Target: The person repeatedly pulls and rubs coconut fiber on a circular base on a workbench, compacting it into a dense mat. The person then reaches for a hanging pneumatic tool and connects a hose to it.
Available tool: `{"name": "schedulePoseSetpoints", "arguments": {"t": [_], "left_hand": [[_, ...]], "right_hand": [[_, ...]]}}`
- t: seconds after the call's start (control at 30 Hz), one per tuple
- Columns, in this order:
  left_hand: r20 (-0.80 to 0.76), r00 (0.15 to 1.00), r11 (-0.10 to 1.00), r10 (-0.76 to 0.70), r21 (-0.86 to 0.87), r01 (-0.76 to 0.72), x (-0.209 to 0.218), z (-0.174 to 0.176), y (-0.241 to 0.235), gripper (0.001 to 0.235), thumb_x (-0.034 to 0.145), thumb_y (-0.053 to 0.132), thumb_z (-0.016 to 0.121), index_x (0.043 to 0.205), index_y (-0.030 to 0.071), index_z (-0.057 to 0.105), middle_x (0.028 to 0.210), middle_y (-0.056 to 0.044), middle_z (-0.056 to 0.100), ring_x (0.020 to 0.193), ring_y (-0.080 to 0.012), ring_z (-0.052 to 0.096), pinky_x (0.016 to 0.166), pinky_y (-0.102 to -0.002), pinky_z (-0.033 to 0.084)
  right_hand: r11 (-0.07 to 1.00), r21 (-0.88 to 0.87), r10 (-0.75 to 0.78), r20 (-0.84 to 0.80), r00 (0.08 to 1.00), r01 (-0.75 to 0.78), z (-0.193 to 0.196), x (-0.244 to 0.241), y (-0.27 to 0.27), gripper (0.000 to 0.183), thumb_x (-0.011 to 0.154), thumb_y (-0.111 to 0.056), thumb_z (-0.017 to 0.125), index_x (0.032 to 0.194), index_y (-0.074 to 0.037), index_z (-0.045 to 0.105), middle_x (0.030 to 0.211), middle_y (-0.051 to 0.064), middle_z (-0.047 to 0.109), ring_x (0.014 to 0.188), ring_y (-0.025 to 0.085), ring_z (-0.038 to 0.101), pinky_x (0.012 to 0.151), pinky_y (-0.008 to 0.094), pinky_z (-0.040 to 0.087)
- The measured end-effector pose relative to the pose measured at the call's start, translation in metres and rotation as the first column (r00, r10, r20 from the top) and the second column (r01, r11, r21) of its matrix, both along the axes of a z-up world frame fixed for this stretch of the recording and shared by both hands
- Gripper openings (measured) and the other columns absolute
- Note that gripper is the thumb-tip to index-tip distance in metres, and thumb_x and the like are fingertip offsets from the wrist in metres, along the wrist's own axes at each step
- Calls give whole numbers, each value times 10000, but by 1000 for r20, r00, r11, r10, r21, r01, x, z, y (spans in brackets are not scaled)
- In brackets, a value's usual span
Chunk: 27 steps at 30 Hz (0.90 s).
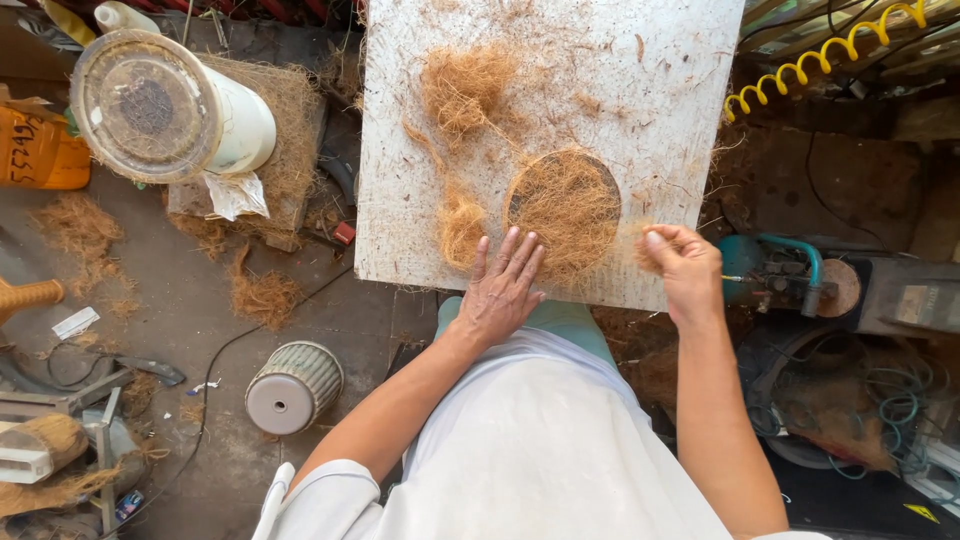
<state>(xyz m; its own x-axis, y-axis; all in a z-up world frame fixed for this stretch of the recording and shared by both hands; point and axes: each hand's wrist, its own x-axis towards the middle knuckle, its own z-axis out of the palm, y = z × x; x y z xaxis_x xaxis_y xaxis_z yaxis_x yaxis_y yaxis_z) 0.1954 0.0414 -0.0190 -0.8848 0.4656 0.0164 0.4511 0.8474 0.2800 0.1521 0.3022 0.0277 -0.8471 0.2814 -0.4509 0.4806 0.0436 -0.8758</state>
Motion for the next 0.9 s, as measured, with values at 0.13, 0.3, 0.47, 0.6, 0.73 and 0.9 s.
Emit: {"name": "schedulePoseSetpoints", "arguments": {"t": [0.13, 0.3, 0.47, 0.6, 0.73, 0.9], "left_hand": [[-46, 998, 995, -49, 83, 52, -8, 7, 10, 643, 944, 441, 553, 1504, 155, 417, 1605, -80, 344, 1524, -275, 215, 1230, -539, -7], [-28, 999, 911, 21, 412, -8, -16, -4, 34, 503, 910, 413, 645, 1332, 146, 579, 1341, -74, 583, 1330, -257, 507, 1152, -466, 286], [472, 863, 556, 178, 676, -484, -43, 8, 75, 495, 842, 369, 772, 1267, 165, 620, 924, -28, 714, 785, -196, 715, 699, -335, 550], [734, 676, 400, 66, 601, -692, -66, 8, 81, 499, 783, 82, 761, 1252, 167, 613, 789, -53, 698, 675, -173, 708, 602, -296, 564], [771, 621, 319, 141, 558, -766, -76, 6, 76, 441, 794, 57, 751, 1210, 147, 634, 793, -30, 665, 674, -119, 662, 593, -252, 539], [844, 533, 225, 56, 510, -830, -76, 3, 78, 445, 799, 24, 745, 1207, 118, 596, 748, -40, 690, 640, -106, 686, 570, -231, 559]], "right_hand": [[997, -66, -38, -37, 999, 36, -20, -8, 27, 147, 990, -108, 613, 1117, -74, 678, 934, 69, 714, 846, 69, 703, 750, 216, 588], [1000, 0, -16, -72, 997, 16, -32, -10, 12, 284, 873, -22, 725, 1147, -76, 675, 920, 26, 663, 793, 71, 652, 700, 208, 588], [998, -65, -29, -58, 998, 26, -43, -15, -13, 254, 834, -49, 798, 1057, -68, 678, 879, 24, 647, 764, 77, 634, 665, 220, 591], [986, -167, 0, -16, 1000, -3, -72, -13, -9, 191, 932, -94, 720, 1110, -49, 669, 896, 22, 648, 773, 50, 637, 676, 192, 593], [965, -259, 54, 46, 997, -41, -31, -25, -12, 321, 925, -168, 732, 1208, -62, 622, 1009, 30, 645, 845, 71, 629, 723, 250, 625], [942, -304, 176, 92, 980, -140, -68, -27, 8, 262, 837, -43, 784, 1061, -4, 655, 826, 98, 706, 670, 129, 718, 583, 241, 628]]}}
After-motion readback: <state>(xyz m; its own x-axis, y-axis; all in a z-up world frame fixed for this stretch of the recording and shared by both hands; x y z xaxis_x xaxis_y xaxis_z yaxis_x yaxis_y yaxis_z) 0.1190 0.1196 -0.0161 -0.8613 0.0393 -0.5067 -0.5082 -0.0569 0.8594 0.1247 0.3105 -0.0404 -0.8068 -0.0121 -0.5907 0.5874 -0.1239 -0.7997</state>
